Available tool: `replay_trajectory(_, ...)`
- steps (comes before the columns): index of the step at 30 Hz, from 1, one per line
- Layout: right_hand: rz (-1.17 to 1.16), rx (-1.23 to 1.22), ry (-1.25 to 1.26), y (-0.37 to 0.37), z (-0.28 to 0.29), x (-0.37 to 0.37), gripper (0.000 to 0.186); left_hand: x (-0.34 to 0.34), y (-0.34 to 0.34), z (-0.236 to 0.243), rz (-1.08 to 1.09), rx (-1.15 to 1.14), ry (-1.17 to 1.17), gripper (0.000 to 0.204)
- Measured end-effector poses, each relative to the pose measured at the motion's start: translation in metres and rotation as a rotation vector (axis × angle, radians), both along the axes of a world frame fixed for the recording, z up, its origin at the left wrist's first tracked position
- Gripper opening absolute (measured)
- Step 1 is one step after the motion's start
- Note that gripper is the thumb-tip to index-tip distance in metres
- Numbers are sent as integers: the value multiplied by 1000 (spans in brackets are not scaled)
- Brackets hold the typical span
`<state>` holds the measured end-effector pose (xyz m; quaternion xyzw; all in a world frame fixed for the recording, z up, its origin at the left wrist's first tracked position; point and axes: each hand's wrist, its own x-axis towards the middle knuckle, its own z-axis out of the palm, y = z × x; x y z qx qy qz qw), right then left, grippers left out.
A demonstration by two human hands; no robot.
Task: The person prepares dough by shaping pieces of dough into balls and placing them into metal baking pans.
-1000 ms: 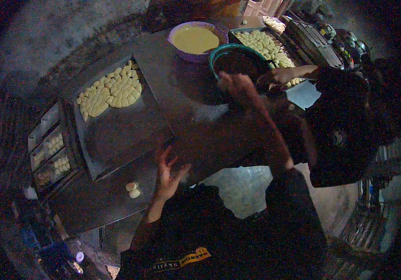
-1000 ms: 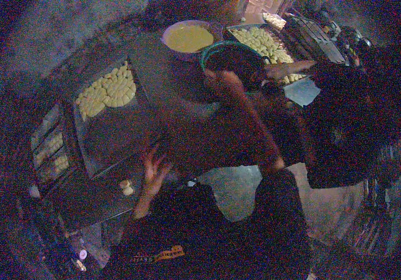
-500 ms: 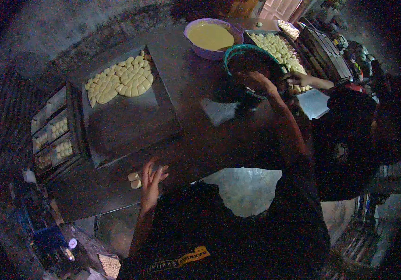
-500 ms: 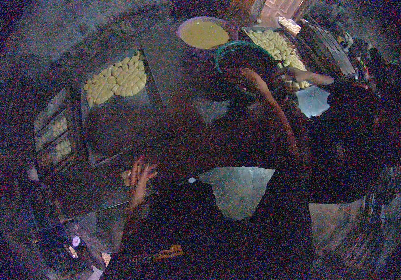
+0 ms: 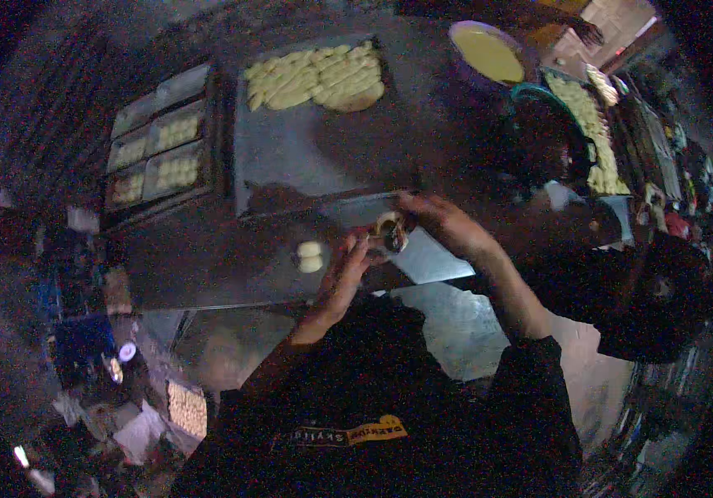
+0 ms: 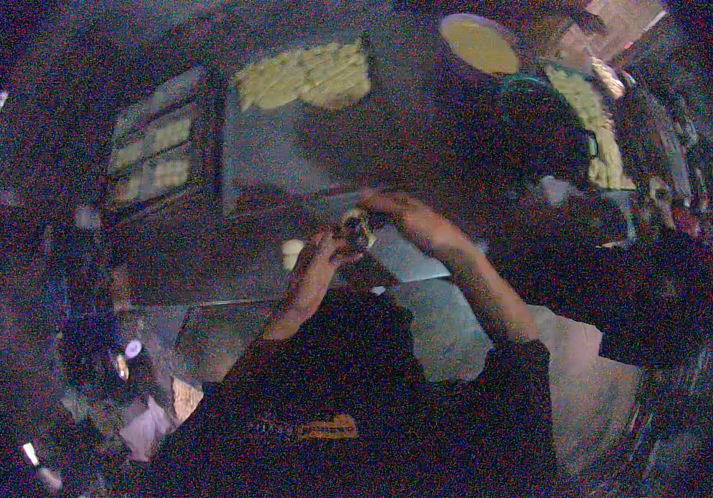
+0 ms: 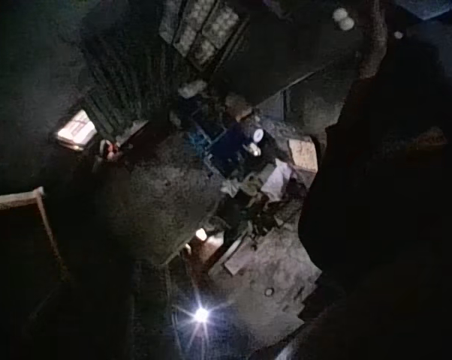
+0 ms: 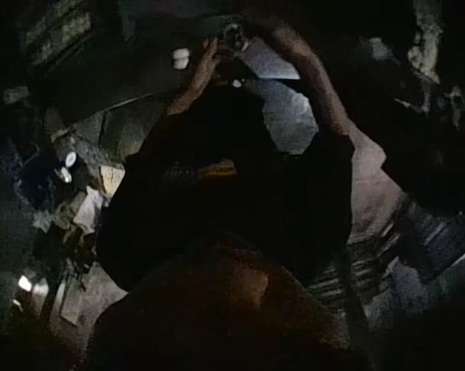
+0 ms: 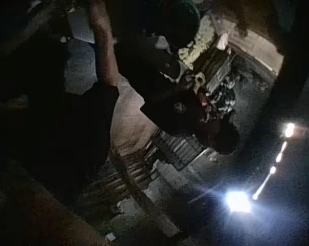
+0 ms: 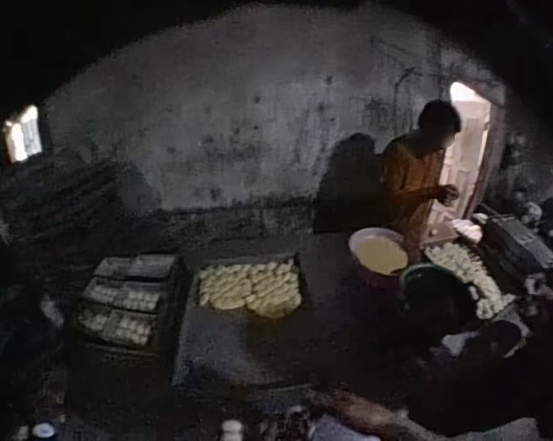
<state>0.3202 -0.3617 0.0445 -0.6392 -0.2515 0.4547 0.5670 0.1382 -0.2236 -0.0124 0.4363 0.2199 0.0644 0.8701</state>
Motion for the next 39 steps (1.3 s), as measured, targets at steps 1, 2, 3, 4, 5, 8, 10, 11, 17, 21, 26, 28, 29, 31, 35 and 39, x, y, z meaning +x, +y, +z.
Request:
replay_trajectory(1,-26,-4,132,15,-6,-27,42,-14,9,-9,22,21,16,41)
replay_trajectory(2,-53,-14,262,26,-10,-47,40,-23,17,-21,45,38,32,41)
replay_trajectory(3,-67,27,306,36,-16,-59,37,-32,27,-36,75,-83,-48,38)
replay_trajectory(4,-86,64,341,43,-23,-66,35,-38,38,-38,101,-213,-129,34)
replay_trajectory(5,-108,102,375,51,-28,-71,32,-46,50,-40,108,-288,-104,31)
replay_trajectory(8,38,-21,-480,75,-25,-86,25,-67,65,-61,137,3,-43,26)
replay_trajectory(10,118,-120,-819,88,-20,-101,28,-81,58,-56,140,444,37,25)
replay_trajectory(11,186,-123,-1058,91,-17,-114,32,-86,55,-42,126,584,106,26)
replay_trajectory(17,216,-144,-923,100,-18,-150,38,-101,79,-19,132,777,216,33)
replay_trajectory(21,159,8,-804,103,24,-154,37,-101,94,-27,191,-42,-15,34)
replay_trajectory(26,115,131,-941,83,27,-178,30,-103,115,2,-88,-472,-90,28)
replay_trajectory(28,74,78,-869,74,24,-181,29,-109,110,17,-105,-328,-118,26)
replay_trajectory(29,6,56,-779,72,34,-182,23,-108,108,24,-112,-148,-104,27)
replay_trajectory(31,-15,-62,-544,69,33,-176,21,-107,108,34,-125,217,-80,28)
replay_trajectory(35,2,-37,-530,61,15,-168,16,-106,104,36,-131,872,-236,25)
replay_trajectory(39,-197,-37,-537,60,20,-169,22,-99,89,15,25,675,-84,20)
